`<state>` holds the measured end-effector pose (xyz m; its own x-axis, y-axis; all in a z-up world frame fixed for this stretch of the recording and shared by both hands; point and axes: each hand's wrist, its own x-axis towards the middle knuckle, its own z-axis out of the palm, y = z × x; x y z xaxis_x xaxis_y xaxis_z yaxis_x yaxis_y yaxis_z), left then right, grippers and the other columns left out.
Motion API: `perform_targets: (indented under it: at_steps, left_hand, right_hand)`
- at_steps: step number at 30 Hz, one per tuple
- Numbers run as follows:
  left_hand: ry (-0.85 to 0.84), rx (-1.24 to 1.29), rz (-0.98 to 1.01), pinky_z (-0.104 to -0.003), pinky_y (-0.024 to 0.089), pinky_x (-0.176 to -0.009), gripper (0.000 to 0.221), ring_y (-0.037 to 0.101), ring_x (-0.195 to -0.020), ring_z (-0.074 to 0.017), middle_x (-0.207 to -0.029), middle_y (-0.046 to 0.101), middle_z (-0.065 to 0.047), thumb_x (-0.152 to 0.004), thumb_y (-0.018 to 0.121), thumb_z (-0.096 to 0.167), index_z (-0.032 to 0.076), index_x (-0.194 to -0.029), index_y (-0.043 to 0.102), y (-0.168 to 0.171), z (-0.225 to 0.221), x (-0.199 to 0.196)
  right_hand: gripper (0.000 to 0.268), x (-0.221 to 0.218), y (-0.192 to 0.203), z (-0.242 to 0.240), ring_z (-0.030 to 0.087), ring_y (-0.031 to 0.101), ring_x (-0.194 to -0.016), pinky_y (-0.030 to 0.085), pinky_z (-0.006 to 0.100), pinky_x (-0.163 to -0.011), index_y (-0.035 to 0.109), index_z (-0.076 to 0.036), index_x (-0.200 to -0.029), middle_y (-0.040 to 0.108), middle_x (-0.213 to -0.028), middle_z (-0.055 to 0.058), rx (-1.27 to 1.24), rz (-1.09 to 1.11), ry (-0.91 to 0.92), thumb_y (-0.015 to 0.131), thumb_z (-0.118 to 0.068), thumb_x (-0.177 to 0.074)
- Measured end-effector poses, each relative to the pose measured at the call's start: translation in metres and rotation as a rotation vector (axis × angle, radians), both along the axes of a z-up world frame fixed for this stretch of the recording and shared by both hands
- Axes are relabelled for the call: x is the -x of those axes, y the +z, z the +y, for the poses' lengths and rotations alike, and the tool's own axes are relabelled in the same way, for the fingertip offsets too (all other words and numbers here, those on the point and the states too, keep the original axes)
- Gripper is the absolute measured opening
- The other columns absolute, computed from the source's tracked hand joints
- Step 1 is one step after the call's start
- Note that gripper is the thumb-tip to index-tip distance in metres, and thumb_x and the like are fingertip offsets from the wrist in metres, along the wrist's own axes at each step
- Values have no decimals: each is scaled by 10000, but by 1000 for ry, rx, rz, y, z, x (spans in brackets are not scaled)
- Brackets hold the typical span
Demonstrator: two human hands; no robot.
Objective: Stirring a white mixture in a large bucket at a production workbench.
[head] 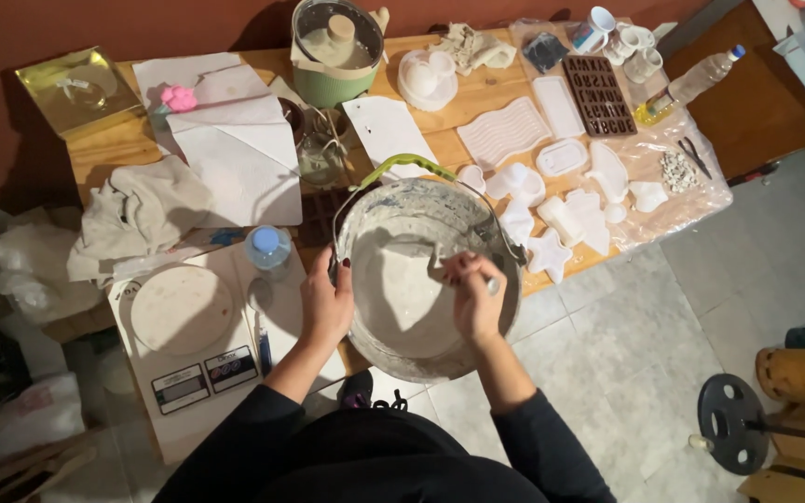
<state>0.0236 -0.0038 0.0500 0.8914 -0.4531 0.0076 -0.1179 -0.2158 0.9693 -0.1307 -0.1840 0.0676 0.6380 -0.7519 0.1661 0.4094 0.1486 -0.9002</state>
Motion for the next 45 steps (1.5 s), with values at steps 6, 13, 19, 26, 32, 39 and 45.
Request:
perform_targets:
  at_steps: [6,13,19,26,32,39,45]
  left_hand:
    - [2,2,-43,-443,517,-930,383,673,-1107,-401,-1200,700,-246,-1007,580,152,-8,-1354,578,-13,-3,-1]
    - [-20,7,16,-422,528,-927,393,704,-1082,-371,-1169,722,-230,-994,581,153,1,-1356,591,-4,2,-2]
    - [-23,38,-15,-416,545,-887,383,717,-1048,-370,-1130,732,-236,-982,596,145,-6,-1334,609,-9,1,-4]
    - [-12,-3,75,-410,561,-782,358,747,-902,-351,-994,755,-215,-971,596,156,46,-1310,635,3,-1,-5]
    - [-18,36,14,-402,561,-814,360,740,-960,-353,-1056,745,-222,-978,593,149,8,-1308,623,-12,-1,-4]
    - [-15,19,-4,-414,551,-871,371,720,-1025,-379,-1104,736,-235,-973,590,147,-5,-1310,627,-7,0,-3]
    - [-32,0,39,-421,556,-850,389,734,-987,-376,-1091,737,-226,-968,582,160,3,-1323,608,-9,0,-4]
  right_hand:
    - [154,59,27,34,235,548,-793,458,333,-706,486,-19,-779,627,-872,164,63,122,337,561,-17,-913]
    - [85,96,33,-29,225,621,-779,511,315,-659,536,12,-762,707,-928,202,385,304,401,515,20,-844]
    - [117,-3,5,-76,163,576,-641,474,286,-559,646,71,-897,636,-784,115,342,289,100,559,-2,-869]
    - [90,-66,28,-22,245,613,-582,493,355,-518,580,60,-794,656,-732,197,115,28,258,540,28,-867]
    - [87,24,30,-19,239,561,-555,451,347,-497,582,51,-805,669,-752,214,13,114,272,503,16,-796]
    - [190,75,32,-54,221,516,-566,441,350,-527,525,-18,-730,537,-655,122,5,193,105,530,-63,-915]
    - [130,2,73,-61,250,594,-659,555,403,-648,544,-46,-819,632,-753,163,-27,-63,18,540,-96,-940]
